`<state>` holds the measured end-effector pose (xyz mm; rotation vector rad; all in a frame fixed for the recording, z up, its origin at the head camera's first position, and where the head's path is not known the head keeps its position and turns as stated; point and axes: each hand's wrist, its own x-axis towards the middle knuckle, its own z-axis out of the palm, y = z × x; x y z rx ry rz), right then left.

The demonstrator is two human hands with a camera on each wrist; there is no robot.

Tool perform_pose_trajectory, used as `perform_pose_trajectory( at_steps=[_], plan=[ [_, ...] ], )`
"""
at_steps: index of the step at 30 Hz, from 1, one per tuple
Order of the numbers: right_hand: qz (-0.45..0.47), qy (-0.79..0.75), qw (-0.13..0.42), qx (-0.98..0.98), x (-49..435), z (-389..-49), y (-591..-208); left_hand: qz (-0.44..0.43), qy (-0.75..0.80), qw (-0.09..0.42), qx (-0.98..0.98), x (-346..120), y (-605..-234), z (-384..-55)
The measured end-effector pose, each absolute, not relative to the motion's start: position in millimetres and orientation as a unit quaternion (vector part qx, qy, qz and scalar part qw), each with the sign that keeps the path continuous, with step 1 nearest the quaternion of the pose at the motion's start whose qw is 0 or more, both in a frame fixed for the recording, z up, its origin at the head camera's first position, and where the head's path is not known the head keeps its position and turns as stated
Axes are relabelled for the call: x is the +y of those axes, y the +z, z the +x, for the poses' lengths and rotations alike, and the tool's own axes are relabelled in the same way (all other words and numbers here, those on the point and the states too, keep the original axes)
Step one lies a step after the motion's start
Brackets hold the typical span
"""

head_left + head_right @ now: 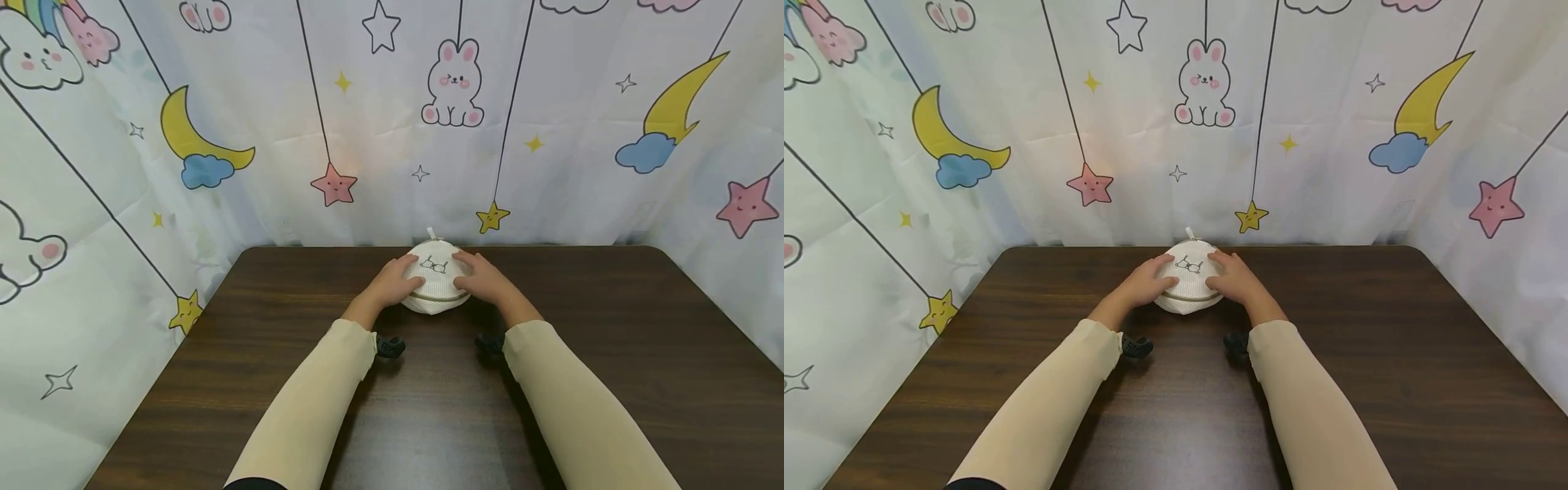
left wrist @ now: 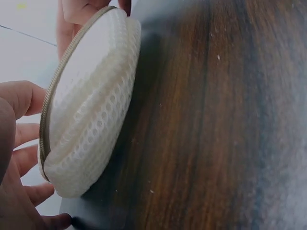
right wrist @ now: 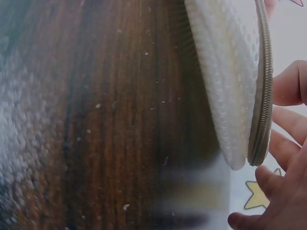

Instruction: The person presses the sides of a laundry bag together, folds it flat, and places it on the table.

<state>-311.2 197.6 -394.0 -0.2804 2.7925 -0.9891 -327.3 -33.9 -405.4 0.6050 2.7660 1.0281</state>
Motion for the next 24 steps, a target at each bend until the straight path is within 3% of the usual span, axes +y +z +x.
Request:
perform_pose_trajectory(
  at_steps=[18,24],
  plan=[
    [-0.101,-0.313,0.116,0.937,192.9,-312.0,-399.0,0.254,0.212,0.100,0.938,-28.1,-402.4,-332.4],
    [-0.103,-0.308,0.104,0.940,195.2,-310.0,-401.7,0.238,0.275,0.119,0.924,-34.4,-398.3,-330.0]
  ],
)
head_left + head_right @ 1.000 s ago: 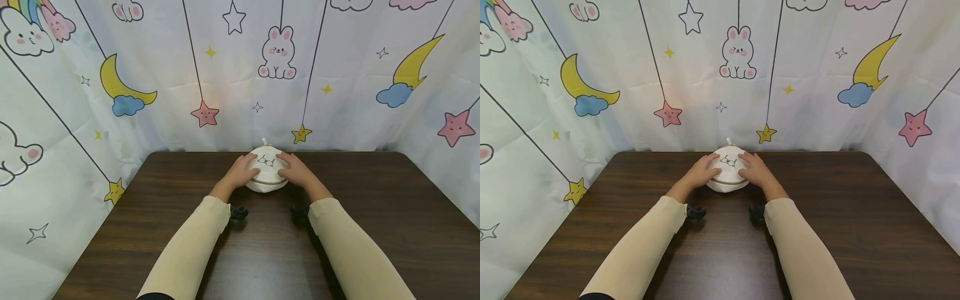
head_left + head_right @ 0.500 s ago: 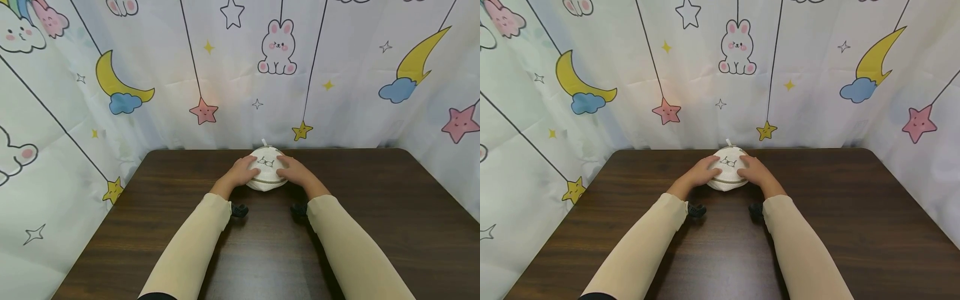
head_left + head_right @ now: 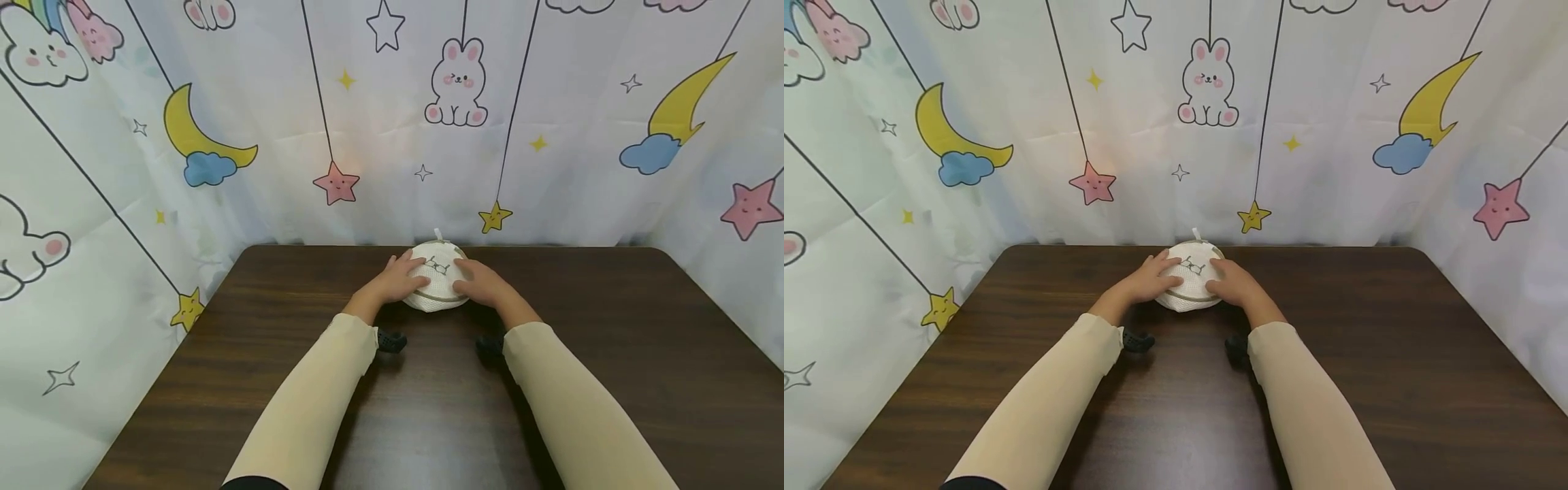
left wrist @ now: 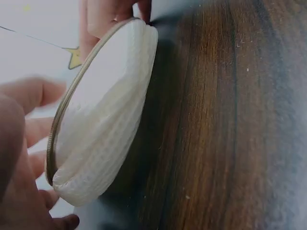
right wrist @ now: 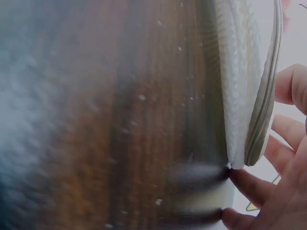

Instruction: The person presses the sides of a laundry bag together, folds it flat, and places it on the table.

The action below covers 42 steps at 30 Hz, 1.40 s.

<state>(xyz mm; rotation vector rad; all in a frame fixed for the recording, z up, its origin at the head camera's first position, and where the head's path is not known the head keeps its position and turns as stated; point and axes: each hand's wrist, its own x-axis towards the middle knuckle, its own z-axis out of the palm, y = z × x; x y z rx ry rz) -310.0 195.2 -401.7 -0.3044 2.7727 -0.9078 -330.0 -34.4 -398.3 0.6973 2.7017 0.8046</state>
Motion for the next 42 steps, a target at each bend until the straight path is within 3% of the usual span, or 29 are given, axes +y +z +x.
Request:
perform_pose_trajectory(
  at_steps=[12,23,30,34,39,42],
  plan=[
    [-0.087,-0.371,0.032,0.924,198.4,-307.0,-401.6,0.264,0.344,0.133,0.891,-48.1,-403.1,-317.4],
    [-0.072,-0.398,0.016,0.914,198.3,-303.2,-397.8,0.238,0.305,0.013,0.922,-37.5,-408.5,-311.7],
    [-0.073,-0.391,0.027,0.917,193.7,-304.4,-396.9,0.200,0.255,-0.032,0.946,-32.4,-410.2,-308.4],
    [-0.075,-0.372,0.037,0.924,194.2,-305.0,-398.8,0.208,0.245,-0.011,0.947,-34.5,-407.9,-310.9],
    [-0.078,-0.363,0.046,0.927,196.5,-306.0,-400.7,0.236,0.289,0.060,0.926,-40.5,-403.1,-316.0],
    [-0.088,-0.363,0.051,0.926,197.2,-305.7,-401.9,0.228,0.311,0.065,0.920,-42.9,-401.4,-316.2]
  ],
)
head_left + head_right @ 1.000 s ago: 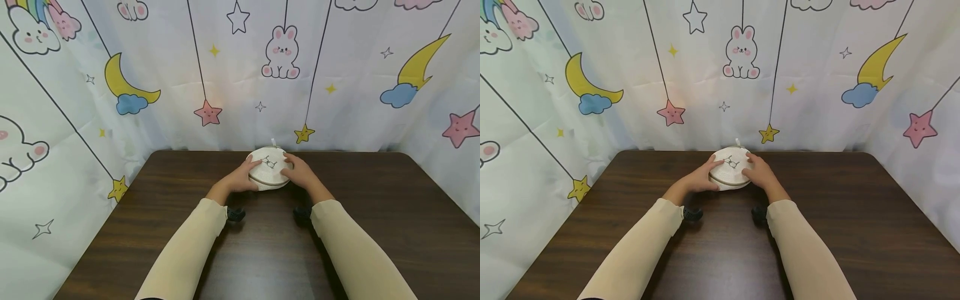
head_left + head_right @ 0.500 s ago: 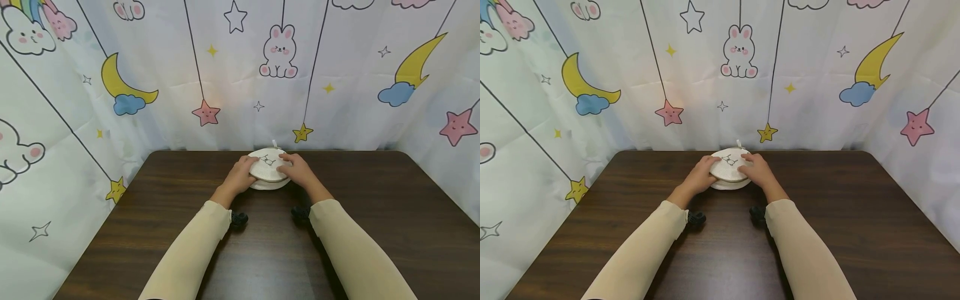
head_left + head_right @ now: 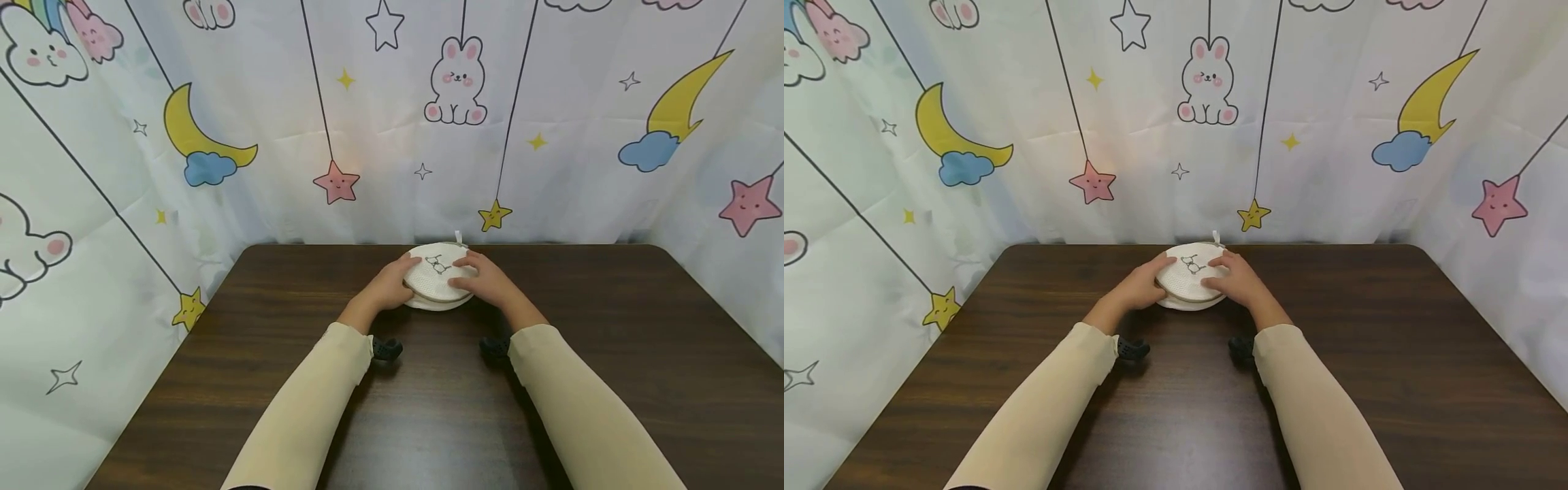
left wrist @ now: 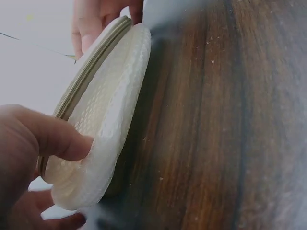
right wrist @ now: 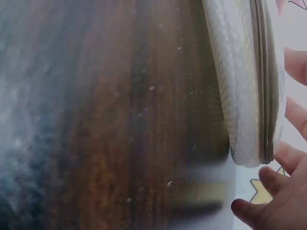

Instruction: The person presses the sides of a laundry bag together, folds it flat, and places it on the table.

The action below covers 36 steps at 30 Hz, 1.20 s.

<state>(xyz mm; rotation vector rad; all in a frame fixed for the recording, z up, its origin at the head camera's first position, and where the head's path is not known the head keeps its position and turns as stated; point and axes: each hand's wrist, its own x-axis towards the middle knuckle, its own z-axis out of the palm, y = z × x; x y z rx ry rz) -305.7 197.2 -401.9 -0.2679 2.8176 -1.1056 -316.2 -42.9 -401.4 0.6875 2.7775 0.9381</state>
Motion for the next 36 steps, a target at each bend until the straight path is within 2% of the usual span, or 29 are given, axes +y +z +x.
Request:
perform_pose_trajectory(
  at_steps=[3,7,10,15,19,26,32,36],
  plan=[
    [-0.084,-0.374,0.040,0.923,198.6,-304.2,-402.4,0.182,0.318,0.024,0.930,-43.0,-400.9,-314.7],
    [-0.053,-0.402,-0.003,0.914,202.1,-302.5,-402.9,0.108,0.335,-0.026,0.936,-43.0,-399.2,-313.2],
    [-0.022,-0.431,-0.031,0.901,204.6,-302.8,-403.6,0.098,0.355,-0.021,0.929,-44.6,-397.1,-315.1],
    [0.029,-0.514,-0.048,0.856,206.3,-304.2,-404.3,0.095,0.443,0.025,0.891,-50.6,-400.5,-318.6],
    [0.052,-0.565,-0.035,0.823,204.4,-304.3,-400.7,0.064,0.537,0.038,0.840,-54.2,-402.2,-316.8],
    [0.058,-0.612,0.002,0.789,202.9,-303.9,-394.2,0.081,0.510,0.020,0.856,-53.0,-406.0,-320.6],
    [0.042,-0.568,0.044,0.821,201.5,-304.4,-393.7,0.079,0.522,0.030,0.849,-52.2,-406.4,-321.8],
    [0.012,-0.519,0.061,0.853,201.2,-305.4,-395.9,0.100,0.477,0.025,0.873,-51.5,-405.4,-323.2]
  ],
)
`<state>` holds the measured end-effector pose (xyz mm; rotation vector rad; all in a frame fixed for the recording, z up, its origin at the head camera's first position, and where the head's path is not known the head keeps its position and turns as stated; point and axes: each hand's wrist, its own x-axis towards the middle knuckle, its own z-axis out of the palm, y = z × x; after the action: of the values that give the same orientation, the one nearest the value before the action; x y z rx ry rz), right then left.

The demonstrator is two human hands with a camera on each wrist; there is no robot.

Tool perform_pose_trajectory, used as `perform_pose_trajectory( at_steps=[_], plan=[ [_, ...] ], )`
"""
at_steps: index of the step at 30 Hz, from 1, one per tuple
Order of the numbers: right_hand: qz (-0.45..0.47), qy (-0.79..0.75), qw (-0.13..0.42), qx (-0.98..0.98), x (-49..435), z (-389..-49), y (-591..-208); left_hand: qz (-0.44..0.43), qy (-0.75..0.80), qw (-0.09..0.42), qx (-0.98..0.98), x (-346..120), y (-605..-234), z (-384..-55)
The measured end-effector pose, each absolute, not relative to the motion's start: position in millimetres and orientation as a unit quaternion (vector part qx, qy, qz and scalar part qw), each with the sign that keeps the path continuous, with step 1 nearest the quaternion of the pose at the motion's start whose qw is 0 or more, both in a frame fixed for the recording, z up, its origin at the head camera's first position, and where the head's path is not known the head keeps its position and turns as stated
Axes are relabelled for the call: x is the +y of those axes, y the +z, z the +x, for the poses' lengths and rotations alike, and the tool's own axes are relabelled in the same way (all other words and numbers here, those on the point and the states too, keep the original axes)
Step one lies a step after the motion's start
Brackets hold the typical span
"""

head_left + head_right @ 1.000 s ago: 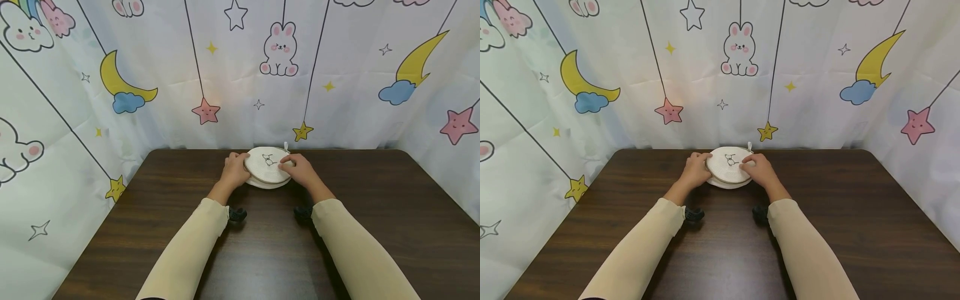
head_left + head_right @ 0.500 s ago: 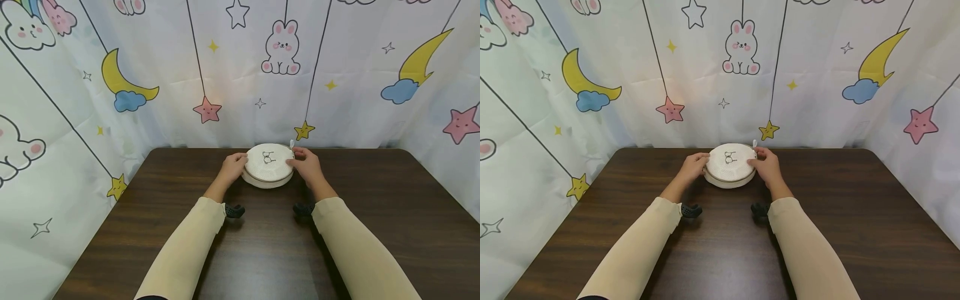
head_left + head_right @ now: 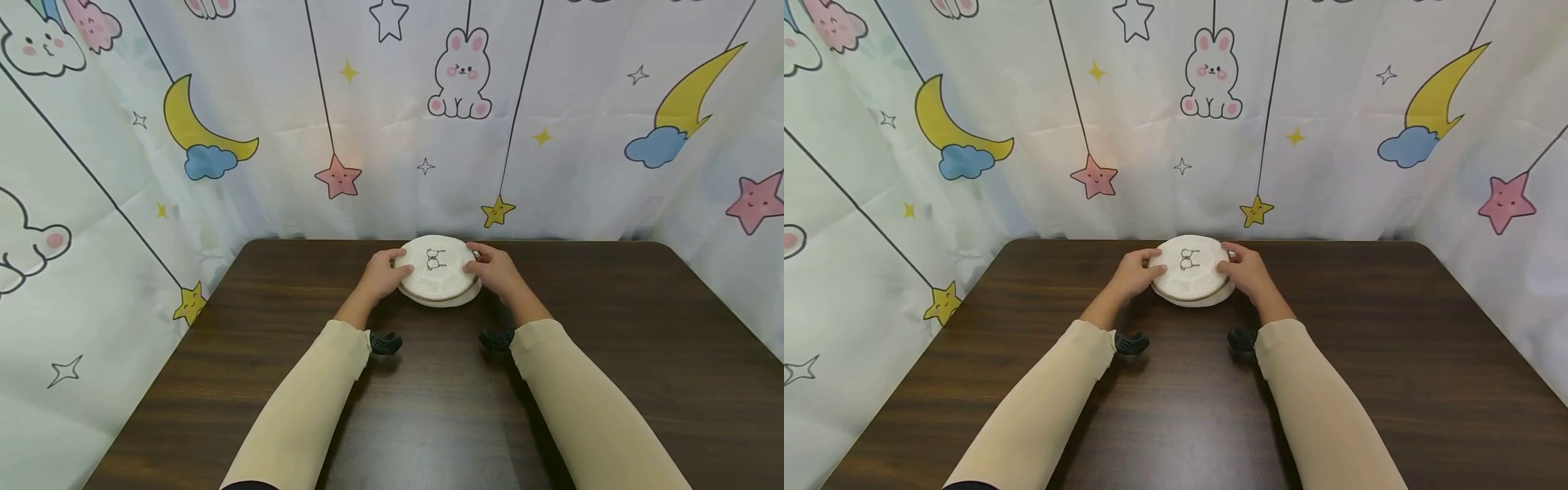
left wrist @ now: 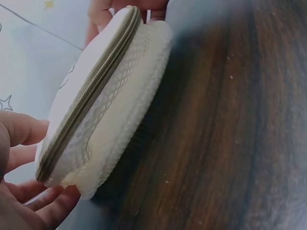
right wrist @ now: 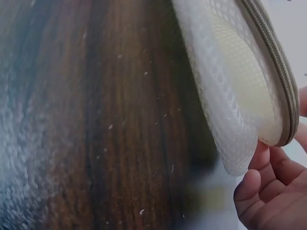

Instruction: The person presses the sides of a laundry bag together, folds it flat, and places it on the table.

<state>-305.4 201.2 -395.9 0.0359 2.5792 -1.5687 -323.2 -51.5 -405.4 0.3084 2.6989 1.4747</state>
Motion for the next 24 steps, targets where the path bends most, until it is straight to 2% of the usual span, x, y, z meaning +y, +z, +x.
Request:
perform_pose_trajectory(
  at_steps=[9,14,18,24],
  plan=[
    [-0.031,-0.417,0.023,0.908,204.9,-311.5,-403.6,0.196,0.355,0.011,0.914,-41.3,-401.0,-324.2],
    [-0.068,-0.371,0.003,0.926,205.0,-314.8,-405.2,0.219,0.317,0.029,0.922,-33.0,-398.8,-324.1],
    [-0.102,-0.344,0.018,0.933,202.6,-315.5,-404.5,0.217,0.284,0.059,0.932,-29.2,-399.2,-325.5],
    [-0.094,-0.339,0.062,0.934,201.1,-317.3,-405.1,0.219,0.264,0.076,0.936,-29.4,-402.6,-329.4]
  ],
)
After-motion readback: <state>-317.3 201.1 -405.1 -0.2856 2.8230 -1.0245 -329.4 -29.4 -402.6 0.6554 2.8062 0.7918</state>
